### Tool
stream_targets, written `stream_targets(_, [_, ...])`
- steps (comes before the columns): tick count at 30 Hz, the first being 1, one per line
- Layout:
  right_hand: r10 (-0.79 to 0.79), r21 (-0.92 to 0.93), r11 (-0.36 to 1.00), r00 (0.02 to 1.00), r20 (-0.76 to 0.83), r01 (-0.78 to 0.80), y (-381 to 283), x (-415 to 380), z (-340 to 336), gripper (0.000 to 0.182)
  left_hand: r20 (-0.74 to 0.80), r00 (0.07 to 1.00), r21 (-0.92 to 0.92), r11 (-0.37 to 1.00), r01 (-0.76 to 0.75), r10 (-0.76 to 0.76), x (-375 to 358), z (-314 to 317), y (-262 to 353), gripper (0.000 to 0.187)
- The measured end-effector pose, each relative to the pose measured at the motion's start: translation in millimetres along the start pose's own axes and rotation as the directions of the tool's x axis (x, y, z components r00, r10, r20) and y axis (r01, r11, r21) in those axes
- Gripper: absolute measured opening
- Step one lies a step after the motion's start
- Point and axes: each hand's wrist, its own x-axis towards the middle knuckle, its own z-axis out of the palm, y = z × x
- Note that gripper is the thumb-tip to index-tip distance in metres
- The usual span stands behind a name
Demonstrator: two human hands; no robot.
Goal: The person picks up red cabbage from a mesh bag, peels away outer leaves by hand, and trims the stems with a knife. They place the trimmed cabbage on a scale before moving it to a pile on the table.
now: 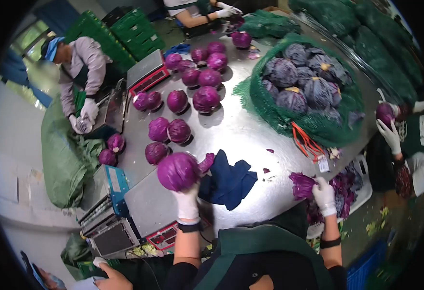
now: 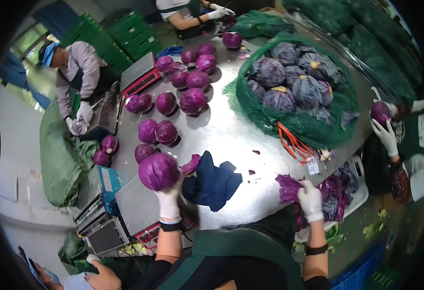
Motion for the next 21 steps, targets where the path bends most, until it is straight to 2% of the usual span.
stream_targets(1, [-0.003, -0.054, 0.999, 0.993, -0.115, -0.003, 11.8, -6.1, -8.3, 0.043, -0.239, 0.960, -0.422, 0.906, 0.035, -0.148, 20.7, -20.1, -30.5, 0.049])
stream_targets(2, [-0.009, -0.104, 0.994, 0.973, -0.233, -0.016, 14.9, -8.6, -19.5, 0.046, -0.203, 0.882, -0.878, 0.477, 0.028, -0.426, 35.3, -36.2, 17.8, 0.052])
stream_targets(3, [0.125, 0.008, 0.992, 0.975, -0.182, -0.126, 5.0, -8.9, -39.0, 0.045, -0.498, 0.862, -0.237, 0.971, -0.024, -0.100, 41.4, -35.0, 44.1, 0.055])
stream_targets(4, [0.260, 0.112, 0.963, 0.958, -0.119, -0.247, -2.1, -9.5, -53.0, 0.045, -0.154, 0.849, -0.924, 0.379, 0.059, -0.506, 66.6, -80.8, -26.8, 0.053])
stream_targets(5, [0.179, 0.118, 0.980, 0.963, -0.202, -0.157, 18.0, -8.5, -47.0, 0.043, -0.105, 0.771, -0.992, 0.011, -0.126, -0.629, 71.6, -88.1, 24.5, 0.049])
stream_targets(6, [0.193, 0.117, 0.978, 0.957, -0.218, -0.171, 22.8, -4.8, -42.4, 0.043, -0.214, 0.744, -0.977, 0.130, -0.171, -0.632, 81.1, -100.2, 8.6, 0.050])
stream_targets(7, [0.115, 0.092, 0.991, 0.970, -0.216, -0.097, 27.5, -1.4, -41.6, 0.041, -0.244, 0.689, -0.970, 0.162, -0.184, -0.682, 86.6, -111.8, 0.4, 0.048])
stream_targets(8, [0.038, 0.063, 0.998, 0.976, -0.216, -0.025, 31.3, 1.4, -45.8, 0.039, -0.152, 0.735, -0.985, 0.037, -0.170, -0.661, 89.6, -131.8, -28.1, 0.050])
stream_targets(9, [0.028, 0.135, 0.991, 0.974, -0.226, 0.003, 16.0, 5.5, -49.6, 0.035, -0.114, 0.674, -0.976, -0.046, -0.214, -0.730, 94.3, -140.6, -34.3, 0.056])
stream_targets(10, [-0.015, 0.161, 0.986, 0.975, -0.220, 0.052, 4.2, 11.6, -54.1, 0.034, 0.081, 0.594, -0.919, -0.290, -0.265, -0.801, 101.3, -154.7, -50.1, 0.056])
stream_targets(11, [-0.086, 0.142, 0.982, 0.965, -0.249, 0.124, 15.2, 20.2, -43.6, 0.032, -0.036, 0.646, -0.929, -0.214, -0.304, -0.763, 102.4, -159.7, -77.5, 0.056])
stream_targets(12, [-0.029, 0.296, 0.953, 0.992, -0.119, 0.064, -13.4, 28.6, -64.1, 0.030, -0.154, 0.688, -0.926, -0.140, -0.351, -0.709, 106.9, -153.6, -97.3, 0.055])
stream_targets(13, [0.120, 0.458, 0.878, 0.991, 0.063, -0.135, -44.6, 39.7, -87.9, 0.030, -0.164, 0.664, -0.941, -0.087, -0.327, -0.730, 108.1, -131.8, -59.7, 0.057])
stream_targets(14, [-0.026, 0.469, 0.880, 0.994, -0.106, 0.073, -49.6, 54.5, -90.8, 0.030, -0.179, 0.639, -0.953, -0.030, -0.302, -0.748, 106.8, -111.5, -16.0, 0.059])
stream_targets(15, [-0.147, 0.311, 0.927, 0.967, -0.206, 0.207, -48.5, 74.1, -98.0, 0.032, -0.142, 0.788, -0.980, -0.027, -0.198, -0.600, 108.7, -104.1, -22.8, 0.064])
stream_targets(16, [-0.124, 0.323, 0.927, 0.968, -0.217, 0.191, -60.7, 91.1, -110.5, 0.034, -0.088, 0.861, -0.996, 0.057, -0.069, -0.500, 112.6, -86.6, -13.3, 0.061])
stream_targets(17, [-0.172, 0.341, 0.904, 0.950, -0.260, 0.257, -65.2, 108.6, -115.3, 0.037, -0.040, 0.899, -0.974, 0.218, 0.062, -0.435, 111.4, -59.8, 14.0, 0.058])
stream_targets(18, [-0.334, 0.092, 0.918, 0.877, -0.345, 0.385, -54.1, 132.1, -110.7, 0.042, 0.020, 0.928, -0.909, 0.380, 0.172, -0.372, 107.2, -28.0, 40.5, 0.056])
stream_targets(19, [-0.310, 0.045, 0.939, 0.897, -0.316, 0.341, -61.1, 144.1, -113.4, 0.049, 0.130, 0.938, -0.848, 0.453, 0.274, -0.322, 104.0, 1.8, 51.4, 0.050])
stream_targets(20, [-0.346, -0.006, 0.932, 0.883, -0.318, 0.363, -53.4, 160.0, -102.8, 0.050, 0.242, 0.930, -0.770, 0.528, 0.358, -0.277, 98.6, 28.8, 60.2, 0.045])
stream_targets(21, [-0.328, -0.024, 0.942, 0.909, -0.258, 0.334, -38.4, 170.0, -83.3, 0.042, 0.328, 0.917, -0.696, 0.599, 0.397, -0.227, 90.8, 55.9, 64.3, 0.043])
